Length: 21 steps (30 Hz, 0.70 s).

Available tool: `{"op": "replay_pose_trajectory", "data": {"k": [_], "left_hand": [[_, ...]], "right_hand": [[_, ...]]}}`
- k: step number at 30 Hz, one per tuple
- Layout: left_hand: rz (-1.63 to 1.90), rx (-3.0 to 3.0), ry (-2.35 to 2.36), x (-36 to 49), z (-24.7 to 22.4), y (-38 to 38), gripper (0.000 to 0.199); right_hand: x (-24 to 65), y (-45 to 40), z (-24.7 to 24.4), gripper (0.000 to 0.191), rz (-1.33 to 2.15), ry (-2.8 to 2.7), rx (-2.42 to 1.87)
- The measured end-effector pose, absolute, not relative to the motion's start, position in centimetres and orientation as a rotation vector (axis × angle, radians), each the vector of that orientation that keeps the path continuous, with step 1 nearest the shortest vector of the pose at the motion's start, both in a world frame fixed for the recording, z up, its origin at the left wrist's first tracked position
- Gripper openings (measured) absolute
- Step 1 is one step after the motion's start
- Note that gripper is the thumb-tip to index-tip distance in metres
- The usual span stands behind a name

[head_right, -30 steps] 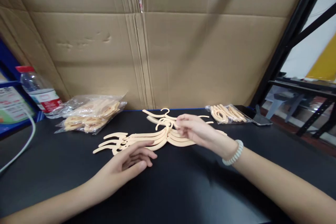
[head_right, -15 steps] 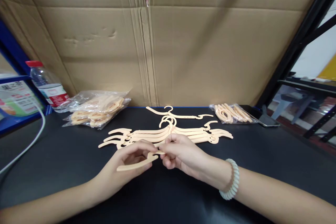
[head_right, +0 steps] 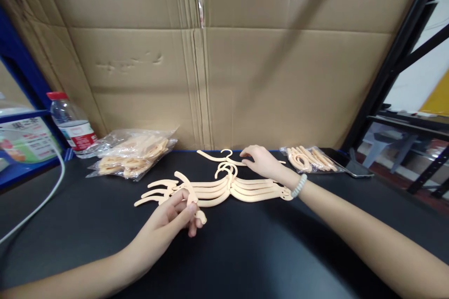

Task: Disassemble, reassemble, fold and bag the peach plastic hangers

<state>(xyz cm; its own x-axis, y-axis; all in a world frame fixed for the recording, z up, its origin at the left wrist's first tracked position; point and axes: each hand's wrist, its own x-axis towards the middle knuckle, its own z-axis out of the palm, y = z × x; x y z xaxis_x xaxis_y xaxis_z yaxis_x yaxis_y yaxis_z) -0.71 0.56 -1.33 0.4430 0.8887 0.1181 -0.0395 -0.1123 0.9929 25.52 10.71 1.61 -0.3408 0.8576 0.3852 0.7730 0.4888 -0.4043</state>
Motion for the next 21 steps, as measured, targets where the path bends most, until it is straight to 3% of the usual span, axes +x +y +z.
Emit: {"op": "replay_pose_trajectory", "data": {"k": [4, 11, 21], "left_hand": [[0.977, 1.43, 0.806, -1.0, -1.1, 0.6, 0.034], [0.98, 1.433, 0.823, -1.9, -0.7, 0.3, 0.027], [1.261, 1.235, 0.875, -3.1, 1.4, 1.6, 0.02]], "right_hand": [[26.0, 13.1, 0.8, 0.004, 0.284, -2.322, -1.338], [26.0, 13.3, 2.0, 0.007, 0.256, -2.255, -1.37], [27.3, 6.5, 3.4, 0.015, 0.219, -2.016, -1.262]]}}
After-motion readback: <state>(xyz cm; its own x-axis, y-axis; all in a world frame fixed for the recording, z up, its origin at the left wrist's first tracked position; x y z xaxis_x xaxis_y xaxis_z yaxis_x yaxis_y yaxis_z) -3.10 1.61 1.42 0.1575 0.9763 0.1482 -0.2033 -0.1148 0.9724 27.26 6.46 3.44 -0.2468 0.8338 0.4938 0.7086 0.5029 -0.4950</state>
